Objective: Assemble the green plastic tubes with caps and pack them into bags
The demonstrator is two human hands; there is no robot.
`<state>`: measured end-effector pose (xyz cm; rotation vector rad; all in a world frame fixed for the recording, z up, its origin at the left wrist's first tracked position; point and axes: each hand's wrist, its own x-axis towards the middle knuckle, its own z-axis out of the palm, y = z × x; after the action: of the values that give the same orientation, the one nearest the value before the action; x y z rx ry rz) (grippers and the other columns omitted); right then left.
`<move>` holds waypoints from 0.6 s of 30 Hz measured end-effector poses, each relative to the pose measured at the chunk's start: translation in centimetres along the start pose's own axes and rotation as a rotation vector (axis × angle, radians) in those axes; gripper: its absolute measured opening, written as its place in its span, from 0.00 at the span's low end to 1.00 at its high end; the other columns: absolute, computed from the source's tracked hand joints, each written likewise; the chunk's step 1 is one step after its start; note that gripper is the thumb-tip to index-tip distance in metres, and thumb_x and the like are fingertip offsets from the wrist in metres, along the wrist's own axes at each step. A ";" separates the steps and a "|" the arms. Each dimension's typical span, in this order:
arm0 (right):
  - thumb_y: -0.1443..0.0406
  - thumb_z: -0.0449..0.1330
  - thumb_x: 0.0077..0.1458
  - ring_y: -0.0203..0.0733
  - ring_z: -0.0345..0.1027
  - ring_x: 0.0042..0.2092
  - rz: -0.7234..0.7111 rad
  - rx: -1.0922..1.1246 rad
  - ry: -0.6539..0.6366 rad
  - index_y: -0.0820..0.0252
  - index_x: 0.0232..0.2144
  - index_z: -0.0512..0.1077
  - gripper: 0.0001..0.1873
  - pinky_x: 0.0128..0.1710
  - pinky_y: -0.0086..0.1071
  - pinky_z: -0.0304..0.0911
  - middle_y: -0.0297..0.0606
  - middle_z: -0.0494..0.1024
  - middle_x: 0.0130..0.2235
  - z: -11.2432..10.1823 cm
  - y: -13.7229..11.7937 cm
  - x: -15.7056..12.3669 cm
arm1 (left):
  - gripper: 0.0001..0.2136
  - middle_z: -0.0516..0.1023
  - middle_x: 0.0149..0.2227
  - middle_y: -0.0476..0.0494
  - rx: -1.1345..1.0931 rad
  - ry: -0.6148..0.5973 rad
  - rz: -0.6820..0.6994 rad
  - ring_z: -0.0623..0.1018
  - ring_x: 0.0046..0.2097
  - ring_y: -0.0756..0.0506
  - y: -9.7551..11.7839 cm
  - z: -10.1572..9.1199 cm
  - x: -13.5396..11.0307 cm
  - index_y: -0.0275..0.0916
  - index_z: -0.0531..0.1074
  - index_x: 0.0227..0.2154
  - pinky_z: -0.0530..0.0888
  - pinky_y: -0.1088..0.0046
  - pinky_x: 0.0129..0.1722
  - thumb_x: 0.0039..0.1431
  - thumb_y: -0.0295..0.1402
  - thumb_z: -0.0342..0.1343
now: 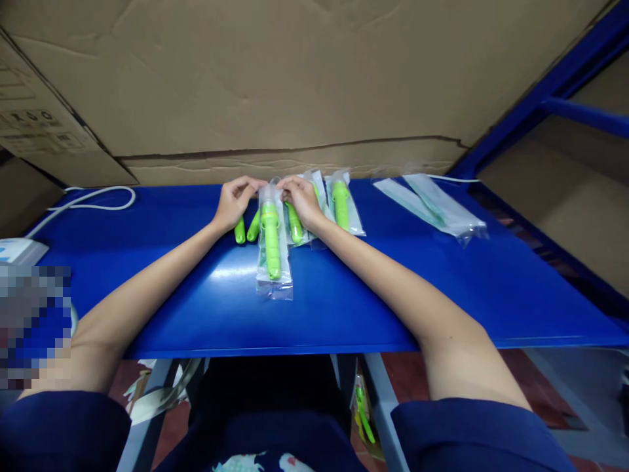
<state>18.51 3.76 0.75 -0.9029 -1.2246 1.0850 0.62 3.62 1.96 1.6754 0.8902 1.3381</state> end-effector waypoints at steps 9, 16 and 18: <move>0.46 0.75 0.44 0.39 0.71 0.34 -0.074 -0.106 -0.056 0.55 0.31 0.72 0.25 0.40 0.35 0.71 0.34 0.76 0.30 -0.7 1.1 0.2 | 0.09 0.84 0.42 0.41 0.085 -0.033 0.113 0.83 0.44 0.46 -1.9 -0.4 0.6 0.37 0.74 0.42 0.79 0.70 0.46 0.60 0.31 0.62; 0.50 0.78 0.41 0.39 0.71 0.33 -0.077 -0.055 -0.067 0.51 0.41 0.70 0.30 0.38 0.36 0.71 0.31 0.76 0.31 -1.2 1.3 0.3 | 0.07 0.80 0.35 0.47 0.108 -0.007 0.034 0.81 0.36 0.48 -2.2 -0.2 1.1 0.39 0.68 0.45 0.78 0.70 0.40 0.68 0.34 0.56; 0.51 0.78 0.41 0.39 0.71 0.33 -0.084 -0.049 -0.070 0.51 0.41 0.70 0.30 0.37 0.36 0.71 0.31 0.76 0.32 -1.2 1.2 0.2 | 0.09 0.79 0.32 0.47 0.144 -0.008 0.040 0.81 0.36 0.48 -1.9 -0.3 1.0 0.39 0.69 0.40 0.77 0.69 0.41 0.71 0.40 0.53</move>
<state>19.56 4.30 -0.51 -0.8488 -1.3408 1.0306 0.46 5.35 0.74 1.8155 0.9732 1.3190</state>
